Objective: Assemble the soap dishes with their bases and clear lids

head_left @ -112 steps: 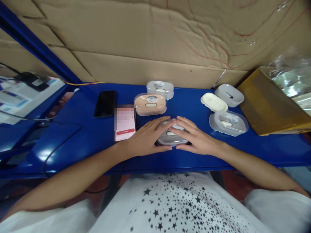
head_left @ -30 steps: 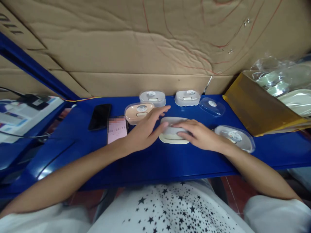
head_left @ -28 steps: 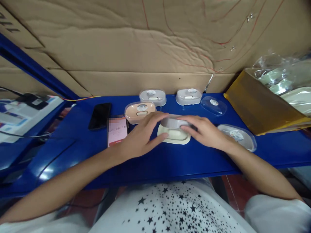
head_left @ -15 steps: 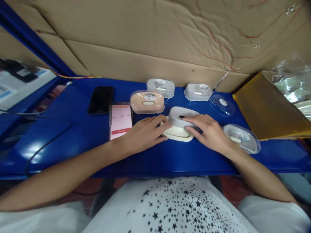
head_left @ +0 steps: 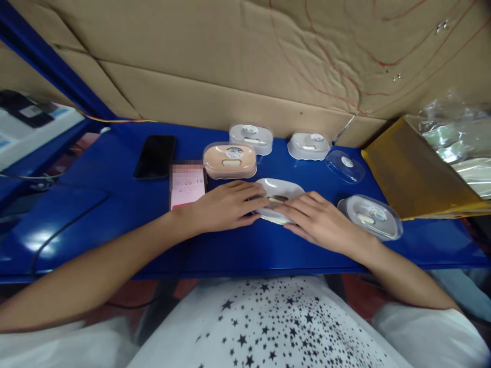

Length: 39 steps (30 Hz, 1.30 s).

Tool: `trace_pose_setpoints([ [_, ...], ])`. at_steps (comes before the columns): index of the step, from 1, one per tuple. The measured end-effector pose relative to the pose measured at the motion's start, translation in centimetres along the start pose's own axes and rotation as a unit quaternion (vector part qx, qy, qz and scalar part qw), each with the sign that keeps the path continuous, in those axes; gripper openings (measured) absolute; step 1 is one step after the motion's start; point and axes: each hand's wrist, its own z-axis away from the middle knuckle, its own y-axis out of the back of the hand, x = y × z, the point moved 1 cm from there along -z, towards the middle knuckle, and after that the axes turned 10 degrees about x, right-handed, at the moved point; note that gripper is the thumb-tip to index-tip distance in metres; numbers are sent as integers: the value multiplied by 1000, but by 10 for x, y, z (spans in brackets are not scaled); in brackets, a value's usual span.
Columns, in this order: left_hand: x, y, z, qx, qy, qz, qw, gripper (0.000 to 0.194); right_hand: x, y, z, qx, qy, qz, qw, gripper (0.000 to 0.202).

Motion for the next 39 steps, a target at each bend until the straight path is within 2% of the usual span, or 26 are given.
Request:
trace_pose_setpoints([
  [3, 2, -1, -1, -12, -25, -9, 1000, 29, -5, -5, -1, -9, 13, 4, 1000, 38],
  [5, 2, -2, 0, -28, -37, -14, 999, 25, -3, -5, -4, -15, 25, -31, 999, 36],
  [8, 3, 0, 0, -28, -44, -23, 998, 19, 17, 8, -6, -4, 6, -77, 997, 37],
  [10, 7, 2, -1, -21, -51, -25, 998, 18, 44, 25, -1, 28, -81, -33, 996, 41],
  [12, 14, 4, -2, -20, -57, -11, 998, 20, 78, 41, 13, 48, -220, 64, 972, 46],
  [14, 20, 5, -4, -20, -53, 11, 998, 29, 113, 51, 33, 17, -354, 139, 925, 55],
  [16, 24, 6, -5, -27, -49, 30, 998, 36, 144, 53, 52, -37, -427, 144, 892, 65],
  [17, 26, 6, -5, -35, -48, 34, 998, 37, 156, 51, 60, -59, -440, 126, 887, 68],
  [19, 27, 5, -5, -55, -46, 38, 997, 32, 172, 45, 70, -75, -432, 74, 896, 68],
  [23, 29, 8, -5, -78, -47, 44, 995, 23, 181, 37, 71, -42, -392, 8, 919, 55],
  [26, 32, 10, -5, -78, -51, 42, 995, 25, 172, 40, 62, -15, -351, -28, 936, 56],
  [28, 31, 11, -6, -64, -48, 32, 996, 28, 156, 47, 51, 2, -319, -41, 947, 58],
  [32, 25, 11, -4, 3, -44, 34, 998, 41, 94, 51, 23, 40, -240, -39, 969, 61],
  [36, 18, 9, -1, 42, -51, 36, 997, 66, 24, 25, 1, -8, -116, -43, 992, 63],
  [39, 14, 5, 1, 23, -38, 55, 998, 81, 1, 4, -2, 8, -51, -40, 998, 66],
])
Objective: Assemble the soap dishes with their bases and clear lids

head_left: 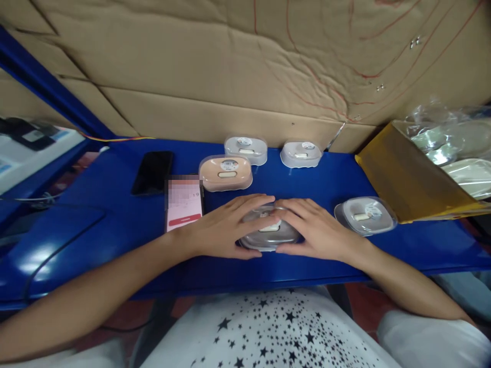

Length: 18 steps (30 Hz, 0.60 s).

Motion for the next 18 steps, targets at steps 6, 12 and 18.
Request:
trace_pose_setpoints([
  [6, -4, -5, 3, -41, 28, 23, 999, 78, 10, -14, 5, 36, 56, -2, 998, 73],
  [12, -5, -8, 5, 6, 2, 1, 1000, 68, 24, -17, 2, 46, 79, -88, 992, 71],
  [18, -3, -7, 0, -23, 27, 25, 999, 67, 25, -13, 3, 13, 44, -110, 993, 74],
])
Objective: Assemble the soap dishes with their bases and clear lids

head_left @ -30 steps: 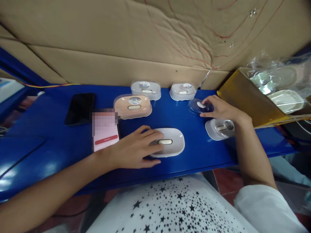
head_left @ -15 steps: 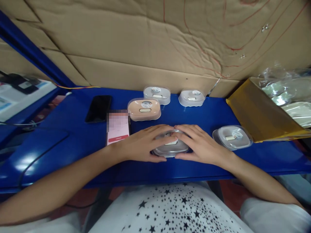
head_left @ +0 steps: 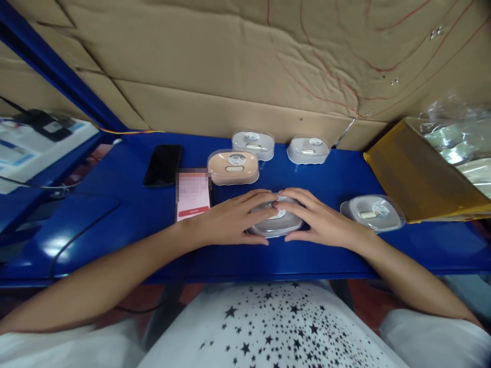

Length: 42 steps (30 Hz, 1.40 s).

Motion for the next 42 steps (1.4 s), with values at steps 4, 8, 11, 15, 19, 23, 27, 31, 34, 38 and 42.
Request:
trace_pose_setpoints([
  [4, 0, 1, 1, -23, 49, 23, 998, 72, 2, -2, 0, -17, -23, -5, 1000, 80],
  [8, 1, 0, 3, -26, 37, -28, 999, 70, 9, -6, 0, 16, 10, 10, 1000, 78],
  [11, 2, -2, 3, -26, 40, -40, 998, 71, 14, -7, 0, 31, 20, 6, 999, 78],
  [15, 2, -1, 3, -25, 110, -39, 993, 72, 20, -8, 2, 37, 33, 15, 999, 78],
  [19, -1, -1, 4, -22, 115, -60, 991, 75, 18, -7, 2, 42, 49, 33, 997, 74],
  [23, -4, -2, 3, -21, 85, -50, 995, 77, 15, -5, 0, 15, 16, 25, 999, 72],
  [27, -4, -1, 4, -40, 111, -43, 992, 75, 17, -7, 0, 16, 19, 16, 1000, 74],
  [31, -1, 0, 4, -48, 133, -66, 988, 81, 20, -9, 2, 21, 46, 18, 999, 78],
  [34, 2, -1, 4, -46, 137, -79, 986, 94, 18, -8, 2, 22, 54, 24, 998, 80],
  [38, 3, 0, 4, -52, 115, -90, 988, 106, 14, -7, 0, 19, 68, 32, 997, 80],
  [42, 0, 1, 6, -92, 115, -72, 986, 113, 12, -7, -1, 16, 69, 29, 997, 79],
])
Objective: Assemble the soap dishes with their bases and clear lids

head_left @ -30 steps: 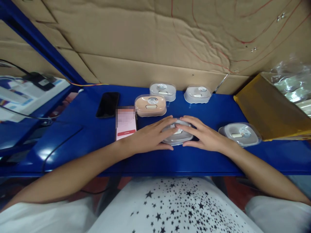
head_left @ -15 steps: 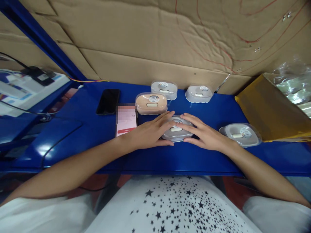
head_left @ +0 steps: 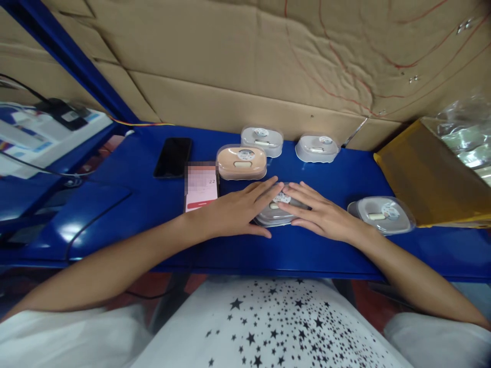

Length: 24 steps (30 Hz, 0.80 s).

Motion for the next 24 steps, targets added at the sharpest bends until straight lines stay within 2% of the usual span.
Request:
trace_pose_setpoints([
  [7, -1, 1, 1, -2, 9, 18, 1000, 103, -1, 2, -1, -22, -26, 8, 999, 79],
  [14, -1, -2, -1, 18, -6, 11, 1000, 105, 0, 1, -1, -2, 3, 29, 1000, 77],
  [18, -2, -4, -1, 37, -5, 32, 999, 96, -2, 1, -1, -4, 9, 61, 998, 76],
  [24, -6, -2, -2, 17, 6, 70, 997, 90, -3, 4, -3, -9, -3, 48, 999, 69],
])
